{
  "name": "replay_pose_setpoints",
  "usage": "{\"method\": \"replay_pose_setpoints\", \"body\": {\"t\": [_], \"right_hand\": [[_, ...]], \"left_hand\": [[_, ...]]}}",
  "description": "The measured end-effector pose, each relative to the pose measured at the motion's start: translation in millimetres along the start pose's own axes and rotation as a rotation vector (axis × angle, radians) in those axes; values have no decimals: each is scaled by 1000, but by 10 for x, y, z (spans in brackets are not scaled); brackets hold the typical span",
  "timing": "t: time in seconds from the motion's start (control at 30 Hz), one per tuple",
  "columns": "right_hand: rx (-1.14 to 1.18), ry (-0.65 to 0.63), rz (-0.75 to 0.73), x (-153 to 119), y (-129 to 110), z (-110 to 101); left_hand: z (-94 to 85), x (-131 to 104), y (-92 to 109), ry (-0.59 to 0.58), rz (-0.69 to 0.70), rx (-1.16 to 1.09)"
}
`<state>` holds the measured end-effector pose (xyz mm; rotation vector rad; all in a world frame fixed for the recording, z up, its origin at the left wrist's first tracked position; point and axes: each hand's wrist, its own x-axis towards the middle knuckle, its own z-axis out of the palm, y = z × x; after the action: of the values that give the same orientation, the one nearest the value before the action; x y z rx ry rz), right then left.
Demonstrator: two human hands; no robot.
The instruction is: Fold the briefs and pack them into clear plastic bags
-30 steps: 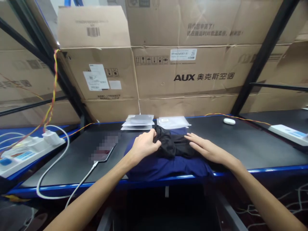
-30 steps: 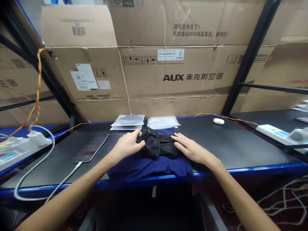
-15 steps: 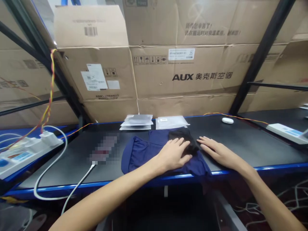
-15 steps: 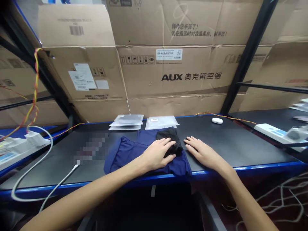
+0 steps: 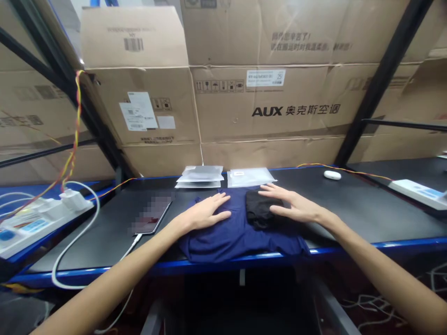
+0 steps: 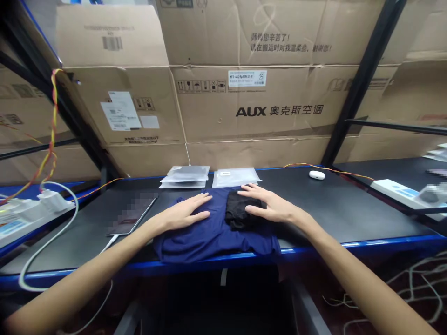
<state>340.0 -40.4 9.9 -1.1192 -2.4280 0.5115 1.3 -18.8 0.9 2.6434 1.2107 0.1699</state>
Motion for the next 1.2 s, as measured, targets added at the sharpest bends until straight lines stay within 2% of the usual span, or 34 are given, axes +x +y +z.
{"method": "replay_pose_setpoints", "body": {"t": [0.13,0.27,0.43,0.57,0.67,0.87,1.2], "right_hand": [[-66,-174,-28,79,63,86],[-114,-191,-33,60,87,150],[-132,-159,-49,57,75,152],[-140,-160,-52,64,96,163],[-132,-151,-61,66,116,173],[-114,-168,-49,75,116,159],[-110,-188,-36,86,99,137]], "left_hand": [[50,-80,-108,26,24,32],[-10,-11,-94,56,50,44],[-70,363,-89,122,136,151],[14,725,-107,143,197,229],[69,879,-132,145,192,272],[88,914,-172,139,232,233],[132,956,-193,130,198,201]]}}
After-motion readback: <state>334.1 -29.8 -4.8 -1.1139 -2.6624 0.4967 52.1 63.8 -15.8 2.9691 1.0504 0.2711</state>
